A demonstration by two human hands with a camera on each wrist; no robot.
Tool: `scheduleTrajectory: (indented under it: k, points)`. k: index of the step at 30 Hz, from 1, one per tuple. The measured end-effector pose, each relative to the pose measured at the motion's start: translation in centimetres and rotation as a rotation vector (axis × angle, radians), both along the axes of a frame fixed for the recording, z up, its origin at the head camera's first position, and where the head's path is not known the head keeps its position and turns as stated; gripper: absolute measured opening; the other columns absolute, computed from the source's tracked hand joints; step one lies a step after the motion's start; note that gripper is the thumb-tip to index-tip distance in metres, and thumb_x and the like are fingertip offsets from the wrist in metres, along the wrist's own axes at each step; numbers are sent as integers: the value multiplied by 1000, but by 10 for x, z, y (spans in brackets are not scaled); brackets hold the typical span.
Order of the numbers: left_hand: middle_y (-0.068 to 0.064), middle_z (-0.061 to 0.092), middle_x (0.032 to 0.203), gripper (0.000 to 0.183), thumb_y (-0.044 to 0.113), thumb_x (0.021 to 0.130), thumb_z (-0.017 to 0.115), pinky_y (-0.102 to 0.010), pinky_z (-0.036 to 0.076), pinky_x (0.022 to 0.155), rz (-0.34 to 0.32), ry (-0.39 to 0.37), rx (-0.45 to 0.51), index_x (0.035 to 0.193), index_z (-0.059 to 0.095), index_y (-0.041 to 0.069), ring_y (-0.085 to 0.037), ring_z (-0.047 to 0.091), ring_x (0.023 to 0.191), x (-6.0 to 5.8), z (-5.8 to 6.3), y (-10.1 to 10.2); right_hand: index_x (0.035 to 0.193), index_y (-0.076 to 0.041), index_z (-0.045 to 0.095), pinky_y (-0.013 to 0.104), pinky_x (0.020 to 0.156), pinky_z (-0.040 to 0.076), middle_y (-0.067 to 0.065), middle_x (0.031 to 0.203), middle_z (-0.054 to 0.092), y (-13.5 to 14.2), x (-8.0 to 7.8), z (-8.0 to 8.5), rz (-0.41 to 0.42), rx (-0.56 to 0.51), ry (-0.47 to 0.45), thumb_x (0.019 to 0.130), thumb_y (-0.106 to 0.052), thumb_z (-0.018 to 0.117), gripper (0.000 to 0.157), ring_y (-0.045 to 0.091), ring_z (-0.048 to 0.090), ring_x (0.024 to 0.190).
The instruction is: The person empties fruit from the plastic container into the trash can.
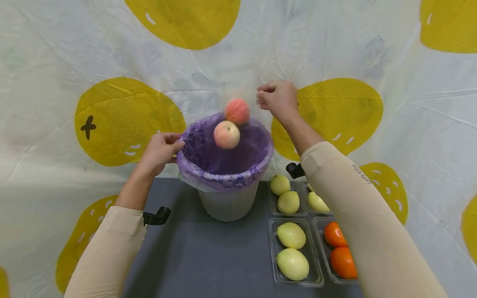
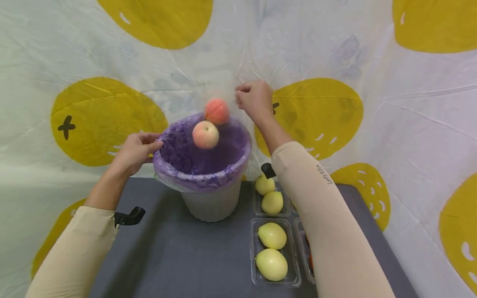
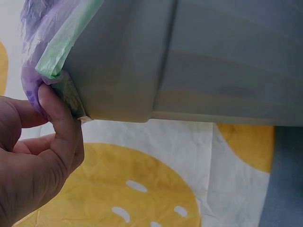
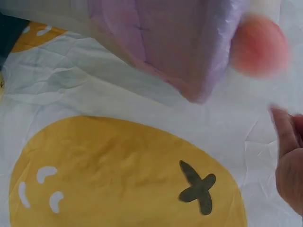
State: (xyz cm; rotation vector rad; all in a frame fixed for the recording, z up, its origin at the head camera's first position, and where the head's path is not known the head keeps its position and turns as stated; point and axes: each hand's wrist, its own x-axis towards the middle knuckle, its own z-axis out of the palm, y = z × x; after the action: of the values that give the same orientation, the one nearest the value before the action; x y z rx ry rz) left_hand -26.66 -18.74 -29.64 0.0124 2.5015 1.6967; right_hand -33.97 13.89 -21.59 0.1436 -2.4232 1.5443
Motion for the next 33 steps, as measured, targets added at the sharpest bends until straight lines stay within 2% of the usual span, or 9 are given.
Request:
scheduleTrajectory:
  k: [4, 9, 17, 25, 33]
  points:
    - [-21, 49, 140, 52, 18, 109, 54, -24, 62, 73, -3, 0, -2, 156, 42, 0, -26, 61, 111, 0, 0, 1, 116, 0, 78, 20, 72, 61, 16, 109, 76, 0, -1, -4, 5, 64, 27, 98, -13, 70, 24, 27, 77, 91]
    - [-21, 50, 139, 51, 19, 109, 54, -24, 61, 73, -12, 0, 2, 156, 43, 1, -22, 63, 103, -1, 0, 1, 117, -1, 78, 22, 75, 62, 17, 112, 77, 1, -1, -3, 6, 47, 53, 98, -13, 70, 24, 28, 77, 95]
    - [-19, 51, 134, 51, 18, 109, 54, -24, 62, 73, -1, 2, -2, 156, 43, 1, -16, 64, 96, -1, 1, -1, 117, -1, 78, 22, 76, 62, 17, 113, 77, -1, 0, -2, 26, 93, 87, 99, -14, 70, 23, 22, 77, 92]
    - [-18, 51, 132, 51, 18, 109, 53, -24, 61, 73, -5, -1, 5, 156, 43, 2, -12, 64, 90, 0, 2, -1, 116, 1, 78, 20, 74, 61, 17, 112, 77, 1, 0, -2, 44, 13, 60, 96, -12, 73, 24, 22, 77, 89]
    - [-17, 52, 131, 51, 19, 109, 54, -24, 61, 73, -7, 7, -4, 155, 44, 2, -14, 63, 93, -1, 5, 1, 115, 9, 75, 22, 68, 62, 7, 90, 75, 11, 5, 0, 98, -127, 48, 93, -5, 74, 26, 14, 76, 75]
